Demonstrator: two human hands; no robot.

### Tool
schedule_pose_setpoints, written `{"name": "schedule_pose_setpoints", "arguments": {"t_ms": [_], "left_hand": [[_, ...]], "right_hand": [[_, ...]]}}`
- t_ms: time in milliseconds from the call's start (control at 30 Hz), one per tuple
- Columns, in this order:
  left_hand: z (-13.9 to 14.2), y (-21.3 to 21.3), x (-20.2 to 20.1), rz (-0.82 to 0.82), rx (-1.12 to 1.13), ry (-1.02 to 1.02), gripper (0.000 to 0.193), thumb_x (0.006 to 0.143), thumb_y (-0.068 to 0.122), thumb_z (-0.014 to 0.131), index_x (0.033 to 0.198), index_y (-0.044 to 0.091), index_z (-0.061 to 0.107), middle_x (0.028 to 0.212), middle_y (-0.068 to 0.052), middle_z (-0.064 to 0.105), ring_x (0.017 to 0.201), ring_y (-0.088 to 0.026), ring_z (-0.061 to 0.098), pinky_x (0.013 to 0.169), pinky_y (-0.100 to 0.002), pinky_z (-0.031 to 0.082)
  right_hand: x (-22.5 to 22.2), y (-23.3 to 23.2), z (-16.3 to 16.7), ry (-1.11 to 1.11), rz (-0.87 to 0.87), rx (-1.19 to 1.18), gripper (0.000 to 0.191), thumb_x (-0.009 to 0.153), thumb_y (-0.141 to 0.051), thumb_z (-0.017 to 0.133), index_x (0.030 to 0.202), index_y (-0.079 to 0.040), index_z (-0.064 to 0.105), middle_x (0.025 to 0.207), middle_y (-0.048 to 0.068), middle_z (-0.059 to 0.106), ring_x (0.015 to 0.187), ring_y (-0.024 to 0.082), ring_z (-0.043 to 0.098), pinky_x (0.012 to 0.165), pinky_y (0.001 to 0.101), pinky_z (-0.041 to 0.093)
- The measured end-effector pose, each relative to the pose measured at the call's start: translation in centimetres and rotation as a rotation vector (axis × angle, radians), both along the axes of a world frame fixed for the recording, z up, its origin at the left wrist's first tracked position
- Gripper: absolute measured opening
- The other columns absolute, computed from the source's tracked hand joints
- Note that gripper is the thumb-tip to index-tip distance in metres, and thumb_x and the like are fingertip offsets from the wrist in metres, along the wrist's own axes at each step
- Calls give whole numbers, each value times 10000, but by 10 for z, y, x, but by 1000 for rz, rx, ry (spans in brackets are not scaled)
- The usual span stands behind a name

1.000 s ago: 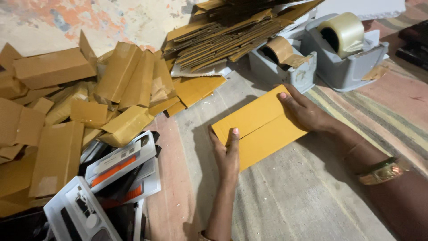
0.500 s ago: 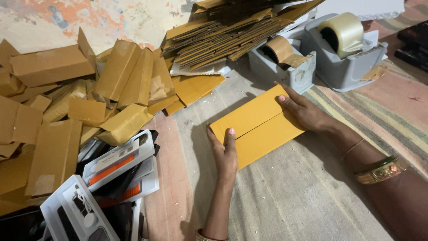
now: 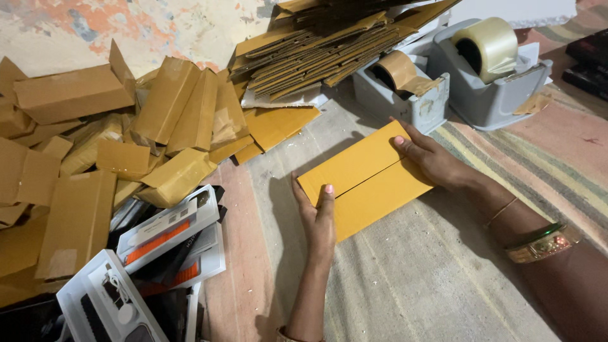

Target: The person picks up flat-folded yellow cardboard boxes one at a time from a pile, opens them, and folds the flaps to form rectangular mailing boxes, pressing the sides flat and setting the finished boxes on the bed.

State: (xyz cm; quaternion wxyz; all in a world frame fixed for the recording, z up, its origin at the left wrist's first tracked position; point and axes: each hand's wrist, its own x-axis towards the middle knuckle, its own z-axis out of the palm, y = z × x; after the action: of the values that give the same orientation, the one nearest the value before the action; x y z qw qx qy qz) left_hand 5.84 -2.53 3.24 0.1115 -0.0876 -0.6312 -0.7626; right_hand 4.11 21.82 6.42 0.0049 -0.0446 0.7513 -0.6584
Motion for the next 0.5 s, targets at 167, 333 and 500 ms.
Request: {"name": "schedule_pose_setpoints", "arguments": {"t_ms": [167, 333, 500], "left_hand": [[14, -6, 7, 34, 26, -179, 985, 824, 235, 741, 1608, 125, 155, 1438, -160, 518, 1307, -265, 547, 1072, -406, 501], [11, -13, 5, -59, 98, -25, 804, 856, 297, 803, 1479, 36, 366, 1307, -139, 568, 1226, -232, 567, 1039, -403, 500], [-5, -18, -4, -107, 127, -19, 691, 854, 283, 805, 1370, 51, 408, 1249, -93, 573, 1150, -192, 580, 995, -369, 508]], "right_hand": [[1, 0, 0, 16, -4, -90, 643, 1019, -416, 415, 1605, -179, 297, 1520, 69, 504, 1379, 166, 476, 1096, 321, 423], [6, -4, 2, 116, 116, -238, 671, 1026, -413, 420, 1620, -151, 250, 1560, 90, 441, 1411, 175, 439, 1118, 322, 402], [5, -2, 6, -14, 121, -96, 665, 986, -527, 345, 1562, -201, 281, 1438, 63, 497, 1310, 154, 513, 1054, 328, 467]]}}
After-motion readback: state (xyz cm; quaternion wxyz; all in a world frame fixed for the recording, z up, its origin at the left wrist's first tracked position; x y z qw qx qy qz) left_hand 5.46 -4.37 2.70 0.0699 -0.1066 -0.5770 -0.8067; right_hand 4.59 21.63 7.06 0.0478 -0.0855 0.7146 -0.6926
